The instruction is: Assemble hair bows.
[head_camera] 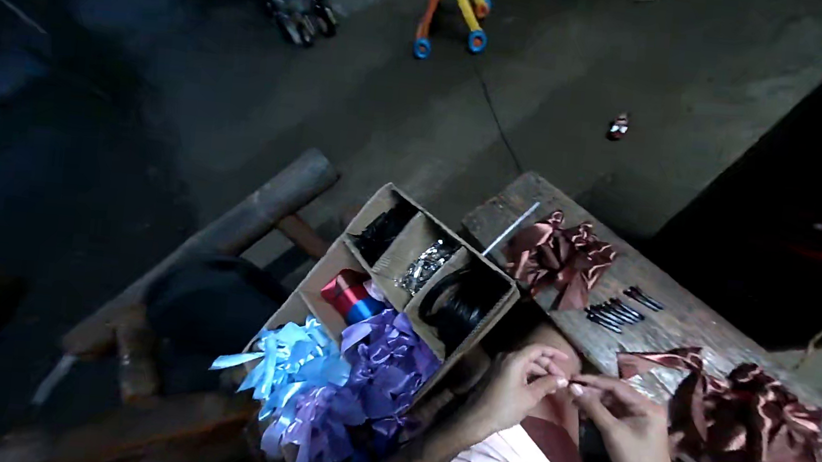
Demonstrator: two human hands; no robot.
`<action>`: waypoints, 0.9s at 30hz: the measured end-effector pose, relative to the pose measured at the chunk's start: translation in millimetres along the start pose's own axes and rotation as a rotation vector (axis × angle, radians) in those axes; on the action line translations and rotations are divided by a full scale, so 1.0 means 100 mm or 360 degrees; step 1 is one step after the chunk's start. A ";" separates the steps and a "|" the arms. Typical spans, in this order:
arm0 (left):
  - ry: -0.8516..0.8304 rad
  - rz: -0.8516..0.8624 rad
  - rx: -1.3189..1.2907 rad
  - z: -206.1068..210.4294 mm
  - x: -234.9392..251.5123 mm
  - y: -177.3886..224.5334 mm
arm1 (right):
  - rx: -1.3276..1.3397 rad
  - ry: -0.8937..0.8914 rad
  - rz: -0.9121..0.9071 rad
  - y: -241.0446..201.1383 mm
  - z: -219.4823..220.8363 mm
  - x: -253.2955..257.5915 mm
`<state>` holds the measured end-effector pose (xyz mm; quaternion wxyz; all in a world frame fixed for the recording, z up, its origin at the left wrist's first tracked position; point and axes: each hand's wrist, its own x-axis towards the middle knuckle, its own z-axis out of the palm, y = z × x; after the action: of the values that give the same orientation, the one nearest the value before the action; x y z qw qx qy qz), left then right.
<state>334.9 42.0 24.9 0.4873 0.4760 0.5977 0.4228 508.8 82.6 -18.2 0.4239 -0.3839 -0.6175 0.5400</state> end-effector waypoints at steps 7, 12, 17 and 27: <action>0.0980 0.0088 0.1213 -1.86 0.12 0.10 | 0.0039 0.0147 0.0148 -0.11 -0.20 -0.23; 0.0658 -0.0313 0.1420 -2.94 0.59 -0.47 | 0.0082 0.0281 0.0268 -0.09 -0.31 -0.37; 0.0371 -0.0102 0.1694 -3.08 0.76 -0.71 | -0.0072 0.0651 0.0386 -0.20 -0.64 -0.66; 0.0364 0.0273 0.1932 -3.02 0.73 -0.57 | -0.0050 0.1422 0.0549 -0.15 -1.42 -1.43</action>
<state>23.3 89.8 6.9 0.0271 0.6661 0.7394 0.0937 691.7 -4.4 -10.4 0.5463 -0.6816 -0.3102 0.3752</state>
